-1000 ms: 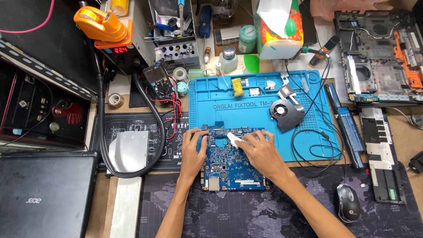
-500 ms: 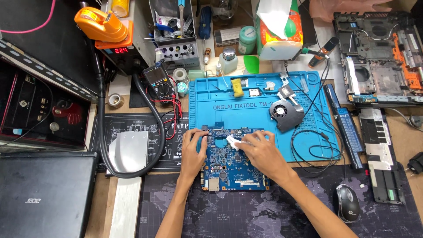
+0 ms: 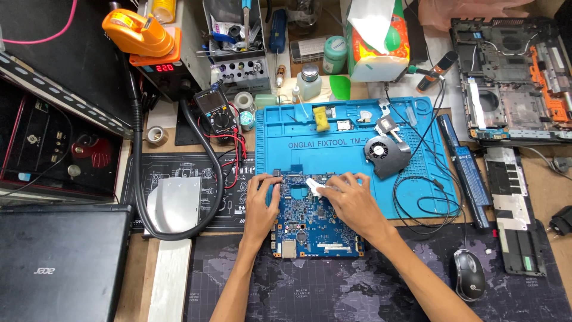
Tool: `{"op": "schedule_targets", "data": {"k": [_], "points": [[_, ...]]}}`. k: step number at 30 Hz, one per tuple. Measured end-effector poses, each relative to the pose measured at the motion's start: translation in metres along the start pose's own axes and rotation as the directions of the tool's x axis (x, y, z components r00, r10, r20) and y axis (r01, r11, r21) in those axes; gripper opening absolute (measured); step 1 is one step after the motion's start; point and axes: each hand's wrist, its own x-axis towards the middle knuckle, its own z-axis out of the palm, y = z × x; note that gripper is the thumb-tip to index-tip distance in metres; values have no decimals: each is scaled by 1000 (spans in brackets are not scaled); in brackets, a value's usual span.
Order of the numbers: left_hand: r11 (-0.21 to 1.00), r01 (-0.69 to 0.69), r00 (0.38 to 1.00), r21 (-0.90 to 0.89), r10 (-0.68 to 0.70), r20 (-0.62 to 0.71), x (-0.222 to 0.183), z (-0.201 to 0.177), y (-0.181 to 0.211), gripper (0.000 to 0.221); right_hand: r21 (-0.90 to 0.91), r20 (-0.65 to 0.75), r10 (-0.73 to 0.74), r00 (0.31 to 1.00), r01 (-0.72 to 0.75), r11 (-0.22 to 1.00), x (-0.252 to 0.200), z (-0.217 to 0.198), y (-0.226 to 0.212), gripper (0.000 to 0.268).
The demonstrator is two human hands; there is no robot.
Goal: Cleaning a laptop motherboard with a cloth and testing components using a multimeter
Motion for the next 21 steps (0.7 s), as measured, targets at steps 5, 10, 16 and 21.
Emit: {"op": "schedule_targets", "data": {"k": [5, 10, 16, 21], "points": [[1000, -6, 1000, 3, 6, -6, -1, 1, 0, 18, 25, 31, -31, 999, 30, 999, -6, -3, -5, 18], [1000, 4, 1000, -4, -4, -1, -1, 0, 1, 19, 31, 17, 16, 1000, -17, 999, -2, -3, 0, 18], [1000, -3, 1000, 2, 3, -4, 0, 0, 3, 18, 29, 24, -19, 1000, 19, 999, -5, 1, -5, 18], [1000, -8, 1000, -5, 8, -5, 0, 0, 1, 18, -15, -36, -6, 999, 6, 1000, -4, 5, 2, 17]]}}
